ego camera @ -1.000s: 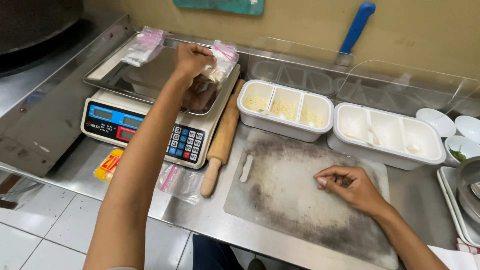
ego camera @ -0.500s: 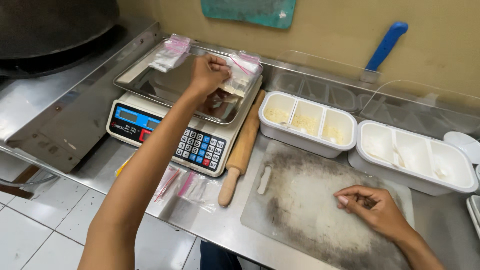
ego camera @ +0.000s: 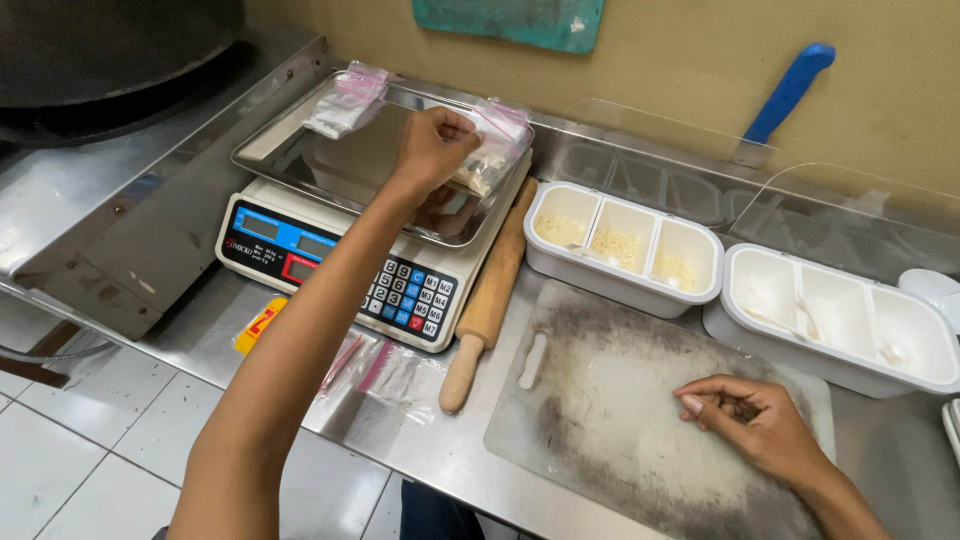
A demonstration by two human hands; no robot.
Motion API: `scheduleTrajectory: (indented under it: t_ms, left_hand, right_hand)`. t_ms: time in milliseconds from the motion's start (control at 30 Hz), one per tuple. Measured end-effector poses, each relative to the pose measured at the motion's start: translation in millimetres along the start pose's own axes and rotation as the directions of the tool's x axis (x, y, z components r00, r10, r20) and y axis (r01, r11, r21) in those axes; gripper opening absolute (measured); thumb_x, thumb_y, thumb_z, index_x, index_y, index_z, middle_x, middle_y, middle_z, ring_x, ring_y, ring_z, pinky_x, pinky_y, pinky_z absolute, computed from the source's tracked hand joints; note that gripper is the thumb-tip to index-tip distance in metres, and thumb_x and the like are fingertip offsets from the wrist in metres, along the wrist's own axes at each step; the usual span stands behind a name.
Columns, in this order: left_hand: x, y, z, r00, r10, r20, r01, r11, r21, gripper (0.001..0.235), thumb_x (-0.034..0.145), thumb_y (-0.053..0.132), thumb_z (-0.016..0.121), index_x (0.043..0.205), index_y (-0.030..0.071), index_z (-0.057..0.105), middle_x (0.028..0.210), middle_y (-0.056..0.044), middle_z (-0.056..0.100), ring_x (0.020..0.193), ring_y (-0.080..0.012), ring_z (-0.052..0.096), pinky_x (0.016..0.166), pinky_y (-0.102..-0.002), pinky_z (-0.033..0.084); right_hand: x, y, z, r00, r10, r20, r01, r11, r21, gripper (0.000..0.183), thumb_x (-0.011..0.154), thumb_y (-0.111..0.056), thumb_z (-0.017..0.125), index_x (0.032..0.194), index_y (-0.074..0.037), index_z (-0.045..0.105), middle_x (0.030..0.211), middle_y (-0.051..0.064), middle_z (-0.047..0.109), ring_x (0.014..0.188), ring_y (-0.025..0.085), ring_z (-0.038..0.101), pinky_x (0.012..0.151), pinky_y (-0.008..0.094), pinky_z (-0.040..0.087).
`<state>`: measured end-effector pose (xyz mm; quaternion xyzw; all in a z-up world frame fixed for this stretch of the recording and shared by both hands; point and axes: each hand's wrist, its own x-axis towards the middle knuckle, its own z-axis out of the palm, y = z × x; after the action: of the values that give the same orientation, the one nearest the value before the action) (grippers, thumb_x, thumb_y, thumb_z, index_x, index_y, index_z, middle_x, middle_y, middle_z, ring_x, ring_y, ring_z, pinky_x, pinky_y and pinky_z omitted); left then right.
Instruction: The person scoops white powder into small plastic bags, weighs the bags on a digital scale, and seals the bags by hand.
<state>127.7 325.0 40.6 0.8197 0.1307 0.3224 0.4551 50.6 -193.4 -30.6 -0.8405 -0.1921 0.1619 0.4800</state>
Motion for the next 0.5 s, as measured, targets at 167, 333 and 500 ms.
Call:
scheduleTrajectory:
  t_ms: [167, 333, 500]
  left_hand:
    - [-10, 7, -12, 0.975, 0.185, 0.127, -0.218, 0.908, 0.358, 0.037, 0.079, 0.037, 0.083, 0.107, 0.017, 0.069, 0.104, -0.004, 0.071, 0.101, -0.0266, 0.068, 0.085, -0.049, 0.049]
    - [-34, 59, -61, 0.73, 0.497, 0.47, -0.664, 0.679, 0.313, 0.047, 0.08, -0.002, 0.059, 0.122, 0.013, 0.071, 0.122, -0.013, 0.065, 0.116, -0.0382, 0.06, 0.096, -0.056, 0.043]
    - [-30, 46, -62, 0.578, 0.54, 0.611, -0.798, 0.531, 0.286, 0.026, 0.079, 0.012, 0.079, 0.104, 0.017, 0.081, 0.112, -0.001, 0.075, 0.104, -0.0279, 0.068, 0.08, -0.048, 0.05]
  right_hand:
    - [-1, -4, 0, 1.0, -0.016, 0.002, 0.016, 1.0, -0.012, 0.024, 0.083, -0.014, 0.079, 0.1, -0.001, 0.092, 0.068, 0.017, 0.091, 0.07, 0.02, 0.087, 0.064, 0.027, 0.059]
    - [-2, -6, 0, 1.0, 0.007, -0.001, -0.007, 1.0, 0.003, 0.025, 0.084, -0.014, 0.079, 0.1, 0.0, 0.091, 0.06, 0.017, 0.084, 0.07, 0.023, 0.087, 0.07, 0.03, 0.065]
    - [-1, -5, 1, 1.0, 0.005, 0.012, -0.005, 1.0, 0.001, 0.024, 0.084, -0.015, 0.079, 0.1, -0.001, 0.091, 0.072, 0.016, 0.091, 0.077, 0.022, 0.09, 0.064, 0.029, 0.064]
